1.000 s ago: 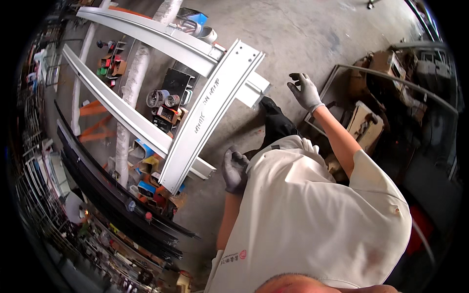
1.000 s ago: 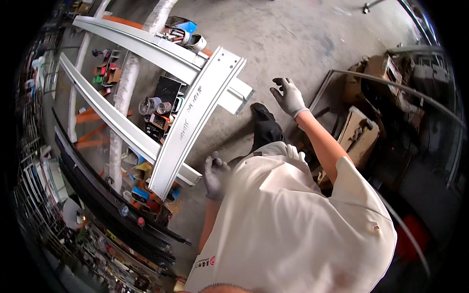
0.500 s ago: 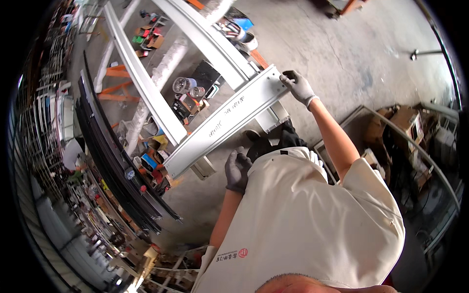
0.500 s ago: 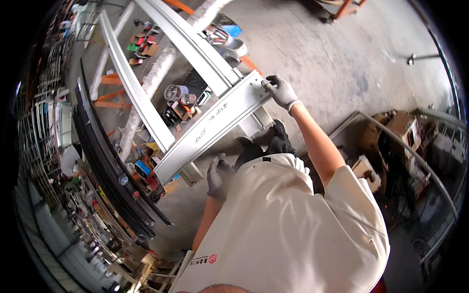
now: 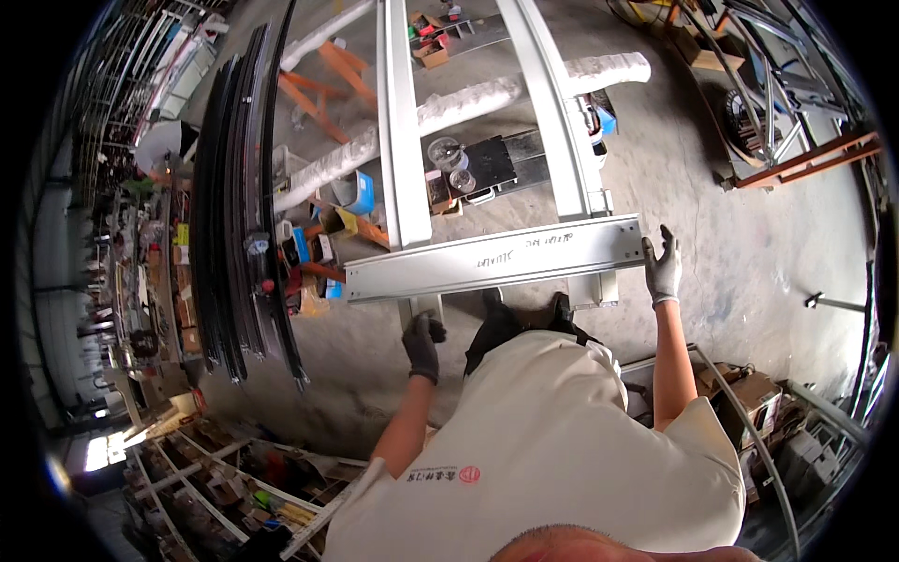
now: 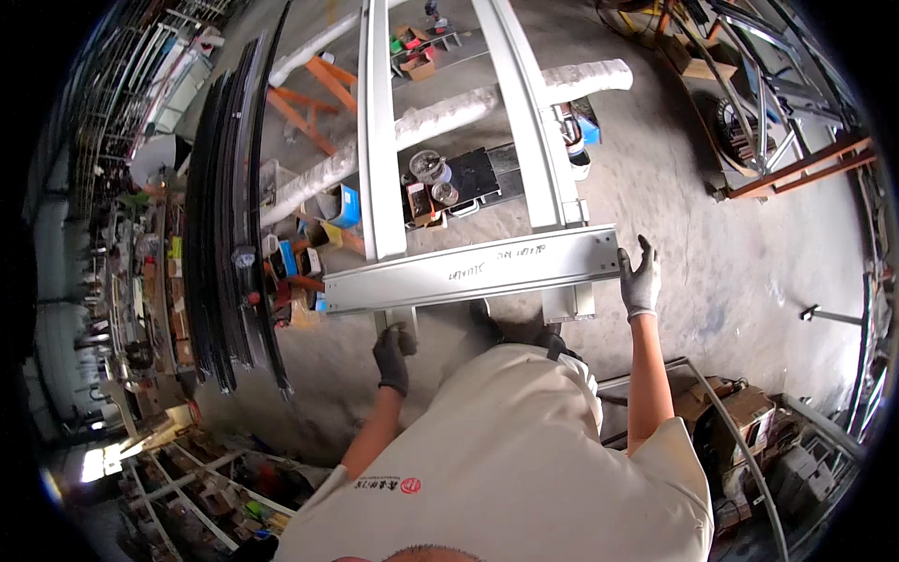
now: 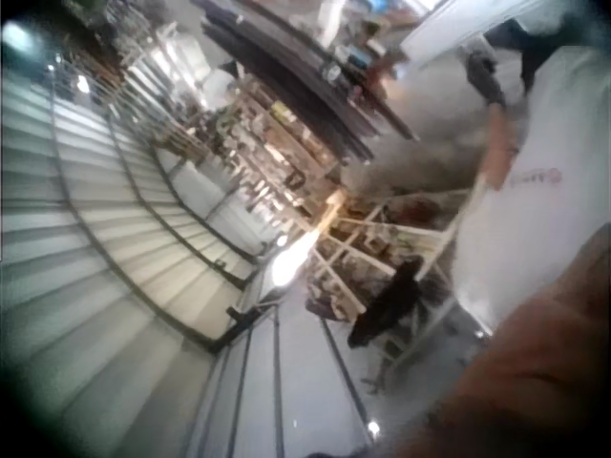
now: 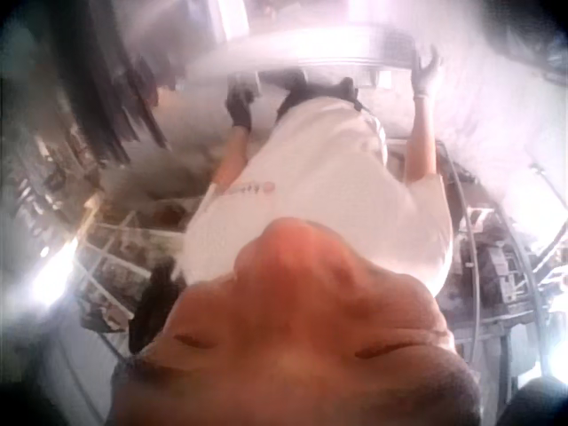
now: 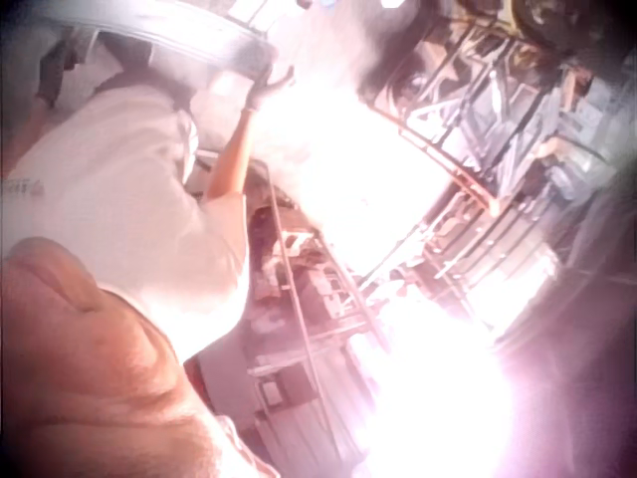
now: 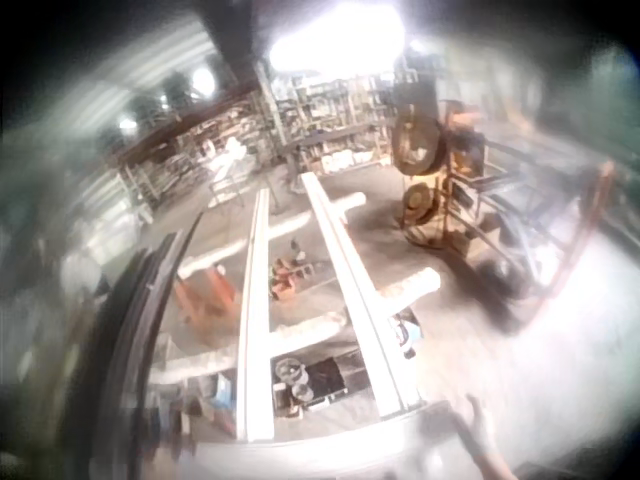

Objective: The person assembles a metal frame structure in a workshop. They attach metal brackets to long aluminum profiles using a cordless drill and then insert black rubber seals into the frame channels.

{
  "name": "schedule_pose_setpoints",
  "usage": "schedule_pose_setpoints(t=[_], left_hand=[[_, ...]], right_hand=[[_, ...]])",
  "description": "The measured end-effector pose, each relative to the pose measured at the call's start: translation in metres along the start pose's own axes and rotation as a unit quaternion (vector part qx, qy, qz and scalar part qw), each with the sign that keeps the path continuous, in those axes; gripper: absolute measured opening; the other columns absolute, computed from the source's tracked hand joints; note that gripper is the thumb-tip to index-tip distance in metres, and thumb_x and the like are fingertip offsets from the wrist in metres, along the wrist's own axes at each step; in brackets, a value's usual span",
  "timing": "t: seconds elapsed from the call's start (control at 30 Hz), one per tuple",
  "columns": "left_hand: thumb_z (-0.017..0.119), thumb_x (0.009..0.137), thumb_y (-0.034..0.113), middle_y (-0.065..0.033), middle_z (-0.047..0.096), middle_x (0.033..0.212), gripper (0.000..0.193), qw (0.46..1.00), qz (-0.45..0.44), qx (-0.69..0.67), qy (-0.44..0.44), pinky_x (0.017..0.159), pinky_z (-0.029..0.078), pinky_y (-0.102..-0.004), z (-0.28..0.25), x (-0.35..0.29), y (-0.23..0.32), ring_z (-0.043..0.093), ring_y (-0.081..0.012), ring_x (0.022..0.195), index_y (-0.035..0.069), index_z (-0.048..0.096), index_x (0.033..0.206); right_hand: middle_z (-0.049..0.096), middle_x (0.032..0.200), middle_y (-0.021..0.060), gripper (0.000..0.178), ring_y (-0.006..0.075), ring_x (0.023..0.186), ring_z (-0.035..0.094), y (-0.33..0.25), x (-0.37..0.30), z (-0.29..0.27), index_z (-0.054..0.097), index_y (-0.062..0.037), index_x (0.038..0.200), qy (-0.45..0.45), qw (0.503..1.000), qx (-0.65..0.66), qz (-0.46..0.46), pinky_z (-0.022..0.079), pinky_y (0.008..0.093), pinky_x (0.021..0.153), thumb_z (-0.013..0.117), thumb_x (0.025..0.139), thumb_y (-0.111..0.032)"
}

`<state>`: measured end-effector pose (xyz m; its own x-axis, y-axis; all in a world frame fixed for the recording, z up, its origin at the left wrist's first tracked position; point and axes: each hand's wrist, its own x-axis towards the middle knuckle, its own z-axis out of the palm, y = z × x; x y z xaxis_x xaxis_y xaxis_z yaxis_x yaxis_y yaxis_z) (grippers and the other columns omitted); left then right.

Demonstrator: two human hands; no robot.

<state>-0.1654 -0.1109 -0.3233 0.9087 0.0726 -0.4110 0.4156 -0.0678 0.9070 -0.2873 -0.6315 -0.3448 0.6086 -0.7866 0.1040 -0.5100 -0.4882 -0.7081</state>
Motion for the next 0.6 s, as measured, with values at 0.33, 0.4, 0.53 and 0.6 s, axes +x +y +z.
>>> schedule_pose_setpoints(t=[0.33,0.4,0.53,0.6], left_hand=[[0.077,0.088,0.047,-0.0205,0.069,0.112,0.081,0.960,-0.029,0.276,-0.029,0.090,0.054,-0.0457,-0.079,0.078,-0.047,0.067,-0.0393,0.103,0.004,0.045,0.148],[0.081,0.087,0.043,-0.0131,0.070,0.105,0.066,0.964,-0.049,0.253,-0.060,0.077,0.057,-0.0376,-0.072,0.084,-0.033,0.068,-0.0240,0.087,0.000,0.057,0.133],[0.082,0.085,0.046,-0.0038,0.068,0.086,0.052,0.967,-0.165,0.141,-0.136,0.055,0.053,-0.0291,-0.080,0.101,-0.028,0.061,-0.0112,0.065,0.004,0.067,0.112],[0.083,0.085,0.045,-0.0037,0.068,0.086,0.053,0.962,-0.181,0.136,-0.154,0.055,0.053,-0.0297,-0.082,0.105,-0.019,0.061,-0.0119,0.065,0.004,0.067,0.114]], right_hand=[[0.059,0.138,0.0157,0.065,0.0366,0.128,0.055,-0.220,-0.005,0.110,0.056,-0.0111,0.140,-0.301,0.868,-0.168,-0.358,0.044,0.0476,0.108,0.077,0.087,-0.041],[0.059,0.139,0.0159,0.070,0.0363,0.130,0.054,-0.236,-0.004,0.145,0.058,-0.0118,0.139,-0.385,0.822,-0.222,-0.355,0.044,0.0477,0.109,0.072,0.087,-0.057],[0.073,0.102,0.0198,0.057,0.0391,0.098,0.070,-0.223,0.004,0.187,0.071,-0.0080,0.110,-0.489,0.780,-0.274,-0.279,0.054,0.0486,0.089,0.060,0.095,-0.062],[0.074,0.093,0.0208,0.057,0.0400,0.091,0.071,-0.226,0.006,0.194,0.073,-0.0062,0.098,-0.529,0.776,-0.280,-0.200,0.054,0.0498,0.083,0.059,0.096,-0.061]])
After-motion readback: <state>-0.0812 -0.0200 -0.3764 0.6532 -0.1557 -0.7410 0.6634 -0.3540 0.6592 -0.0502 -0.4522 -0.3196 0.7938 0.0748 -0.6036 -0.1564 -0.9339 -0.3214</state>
